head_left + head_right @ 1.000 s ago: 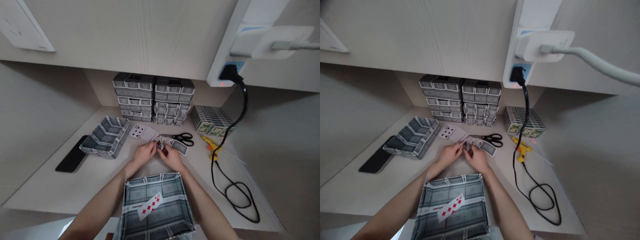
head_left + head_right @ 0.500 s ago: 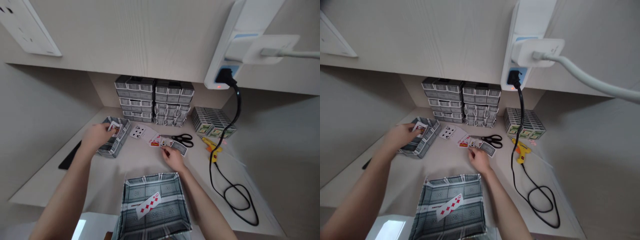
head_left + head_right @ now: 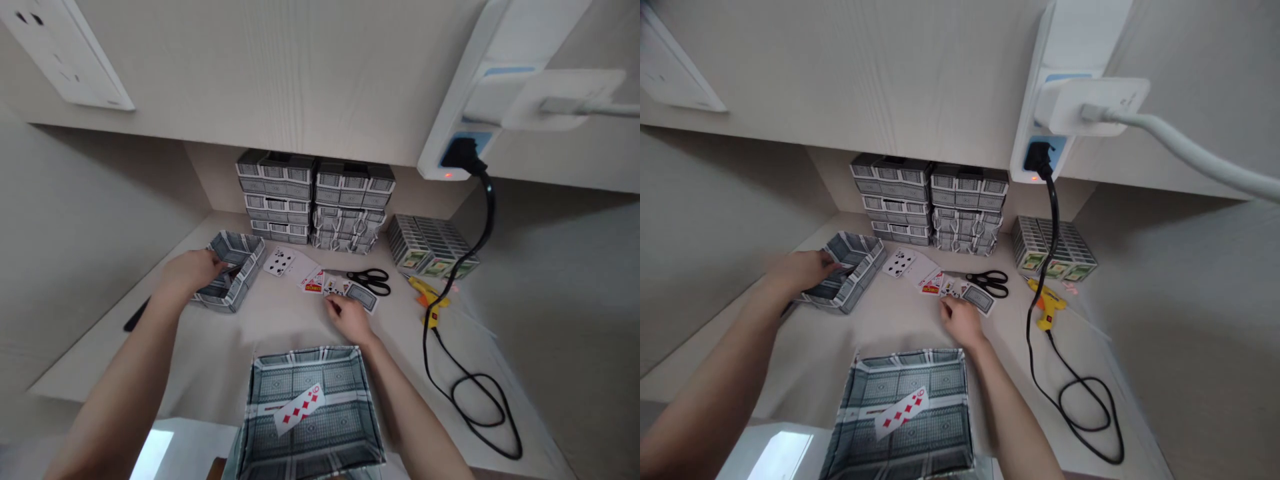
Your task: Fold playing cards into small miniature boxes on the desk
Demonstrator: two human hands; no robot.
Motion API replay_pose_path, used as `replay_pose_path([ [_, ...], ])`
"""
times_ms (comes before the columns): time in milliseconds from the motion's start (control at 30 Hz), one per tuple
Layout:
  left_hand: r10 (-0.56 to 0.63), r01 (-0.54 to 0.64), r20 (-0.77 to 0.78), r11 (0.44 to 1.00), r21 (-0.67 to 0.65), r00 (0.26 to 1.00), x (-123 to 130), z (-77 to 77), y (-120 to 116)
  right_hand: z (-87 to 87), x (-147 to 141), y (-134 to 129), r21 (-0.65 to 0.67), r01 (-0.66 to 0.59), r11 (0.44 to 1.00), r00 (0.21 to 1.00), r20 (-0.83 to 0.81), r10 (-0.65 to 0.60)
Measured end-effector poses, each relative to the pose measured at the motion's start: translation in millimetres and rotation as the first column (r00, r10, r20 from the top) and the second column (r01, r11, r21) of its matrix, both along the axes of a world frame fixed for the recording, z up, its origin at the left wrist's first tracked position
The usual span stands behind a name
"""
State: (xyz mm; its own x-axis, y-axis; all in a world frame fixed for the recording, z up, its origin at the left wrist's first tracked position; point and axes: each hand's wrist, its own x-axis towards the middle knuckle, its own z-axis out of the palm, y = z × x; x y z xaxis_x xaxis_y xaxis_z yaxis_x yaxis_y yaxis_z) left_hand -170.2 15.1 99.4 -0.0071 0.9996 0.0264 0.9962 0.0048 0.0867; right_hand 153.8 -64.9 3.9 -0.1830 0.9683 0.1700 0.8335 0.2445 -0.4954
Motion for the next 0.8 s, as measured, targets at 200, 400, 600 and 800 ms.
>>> replay_pose_path([
  [200, -0.128, 0.130, -0.066, 0.991, 0.021, 0.990, 27, -2.3, -56, 0.0, 0, 1, -0.011, -0.009, 1.000, 1.000, -0.006, 0.009],
  [400, -0.233, 0.240, -0.131, 0.970, 0.044, 0.964, 33, -16.9, -74, -1.3, 0, 1, -0.002, -0.025, 1.000, 1.000, -0.010, 0.025],
  [600, -0.226, 0.244, -0.112, 0.951, 0.192, 0.968, 62, -20.8, -80, -0.2, 0, 0, 0.000, -0.033, 0.999, 0.999, -0.011, 0.033],
  [800, -0.255, 0.098, 0.391, 0.921, 0.378, 0.884, 70, -12.9, -101, -2.1, 2, 1, -0.007, -0.036, 0.999, 0.996, -0.083, 0.036],
])
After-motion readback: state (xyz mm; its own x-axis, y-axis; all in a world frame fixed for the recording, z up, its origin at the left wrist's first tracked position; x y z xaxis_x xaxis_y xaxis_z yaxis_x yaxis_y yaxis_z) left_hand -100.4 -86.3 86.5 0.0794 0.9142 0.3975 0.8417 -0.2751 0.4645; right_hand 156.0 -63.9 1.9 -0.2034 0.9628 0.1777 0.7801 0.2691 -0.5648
